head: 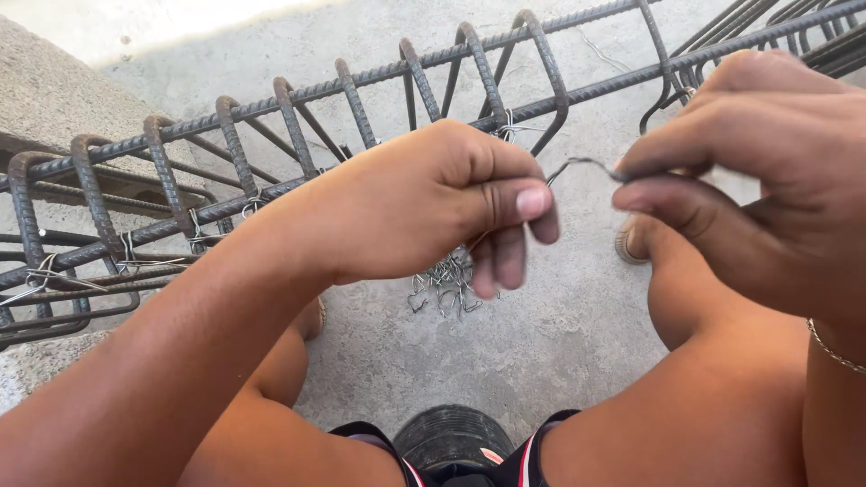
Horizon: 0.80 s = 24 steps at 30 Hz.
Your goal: Tying rebar intersections with wire ties using a manual twisting tool
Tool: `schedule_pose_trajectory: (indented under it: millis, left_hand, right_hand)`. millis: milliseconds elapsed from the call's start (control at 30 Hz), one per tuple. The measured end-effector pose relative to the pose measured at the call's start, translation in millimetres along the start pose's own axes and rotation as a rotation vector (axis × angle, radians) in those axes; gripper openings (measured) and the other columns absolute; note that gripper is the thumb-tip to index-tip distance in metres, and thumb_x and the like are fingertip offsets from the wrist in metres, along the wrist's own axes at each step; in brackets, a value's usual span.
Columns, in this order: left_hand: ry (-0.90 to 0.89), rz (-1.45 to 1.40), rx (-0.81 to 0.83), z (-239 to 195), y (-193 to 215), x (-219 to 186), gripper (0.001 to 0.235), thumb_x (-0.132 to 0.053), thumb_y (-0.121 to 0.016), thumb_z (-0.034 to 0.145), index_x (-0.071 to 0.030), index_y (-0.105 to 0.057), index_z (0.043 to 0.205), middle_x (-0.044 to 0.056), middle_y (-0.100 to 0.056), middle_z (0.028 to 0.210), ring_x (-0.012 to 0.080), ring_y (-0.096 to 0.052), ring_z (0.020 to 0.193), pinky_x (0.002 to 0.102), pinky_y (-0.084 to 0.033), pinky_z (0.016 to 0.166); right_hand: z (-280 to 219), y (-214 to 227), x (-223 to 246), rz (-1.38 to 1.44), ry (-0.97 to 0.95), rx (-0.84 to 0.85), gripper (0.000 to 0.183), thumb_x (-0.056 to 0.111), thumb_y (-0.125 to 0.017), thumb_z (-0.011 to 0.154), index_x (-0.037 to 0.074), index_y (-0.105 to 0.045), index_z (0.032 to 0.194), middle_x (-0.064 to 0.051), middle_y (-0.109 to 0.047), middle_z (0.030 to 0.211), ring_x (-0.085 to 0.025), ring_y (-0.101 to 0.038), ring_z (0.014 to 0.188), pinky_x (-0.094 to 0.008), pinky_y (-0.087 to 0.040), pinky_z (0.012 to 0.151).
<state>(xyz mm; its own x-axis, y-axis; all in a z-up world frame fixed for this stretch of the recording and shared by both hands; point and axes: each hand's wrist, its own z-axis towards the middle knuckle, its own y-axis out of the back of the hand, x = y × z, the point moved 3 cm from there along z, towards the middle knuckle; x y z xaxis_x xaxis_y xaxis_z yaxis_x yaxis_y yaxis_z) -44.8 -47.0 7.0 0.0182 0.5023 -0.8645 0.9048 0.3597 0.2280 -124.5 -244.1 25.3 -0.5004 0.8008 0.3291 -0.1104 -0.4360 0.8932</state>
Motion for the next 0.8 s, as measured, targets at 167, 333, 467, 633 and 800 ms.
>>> schedule_pose_trajectory:
  millis: [167, 333, 467, 633, 800]
  left_hand:
    - [-0.293, -0.366, 0.016, -1.0, 8.5, 2.6, 0.033, -0.019, -0.047, 0.102, 0.005, -0.069, 0.101, 0.015, -0.075, 0.078, 0.0174, -0.071, 0.065, 0.029, -0.064, 0.063]
    - [-0.318, -0.155, -0.093, -3.4, 16.0, 0.4, 0.034, -0.021, -0.051, 0.097, 0.001, -0.073, 0.111, 0.01, -0.078, 0.088, 0.0135, -0.076, 0.072, 0.025, -0.067, 0.068]
    - [-0.265, -0.066, -0.165, -5.3, 20.5, 3.2, 0.03, -0.015, -0.051, 0.098, -0.003, -0.076, 0.11, 0.008, -0.079, 0.087, 0.0102, -0.077, 0.068, 0.022, -0.067, 0.064]
    - [-0.332, -0.011, -0.2, -9.1, 24.9, 4.8, 0.019, -0.009, -0.058, 0.097, -0.003, -0.075, 0.103, 0.005, -0.075, 0.076, 0.01, -0.071, 0.065, 0.022, -0.064, 0.061]
    - [-0.392, -0.102, -0.216, -4.2, 20.4, 7.3, 0.027, -0.021, -0.053, 0.099, -0.003, -0.07, 0.109, 0.006, -0.072, 0.085, 0.0107, -0.071, 0.077, 0.024, -0.064, 0.072]
  right_hand:
    - [5.0, -0.8, -1.5, 0.143, -0.038, -0.105, 0.029, -0.008, -0.087, 0.088, -0.017, -0.067, 0.107, -0.026, -0.068, 0.104, -0.026, -0.065, 0.082, -0.031, -0.052, 0.069]
    - [2.0, -0.8, -6.3, 0.082, 0.004, -0.196, 0.02, -0.025, -0.087, 0.104, -0.022, -0.068, 0.108, -0.029, -0.067, 0.106, -0.027, -0.058, 0.083, -0.034, -0.049, 0.073]
    - [1.8, -2.2, -13.0, 0.169, -0.02, -0.202, 0.021, -0.025, -0.083, 0.108, -0.021, -0.063, 0.111, -0.029, -0.064, 0.111, -0.028, -0.058, 0.089, -0.035, -0.049, 0.081]
    - [-0.2, -4.5, -22.0, 0.295, -0.067, -0.204, 0.019, -0.024, -0.071, 0.114, -0.022, -0.054, 0.122, -0.025, -0.058, 0.105, -0.024, -0.056, 0.086, -0.031, -0.049, 0.077]
    - [1.8, -5.3, -16.1, 0.275, -0.046, -0.221, 0.02, -0.023, -0.077, 0.111, -0.022, -0.058, 0.117, -0.027, -0.06, 0.104, -0.025, -0.056, 0.084, -0.031, -0.049, 0.076]
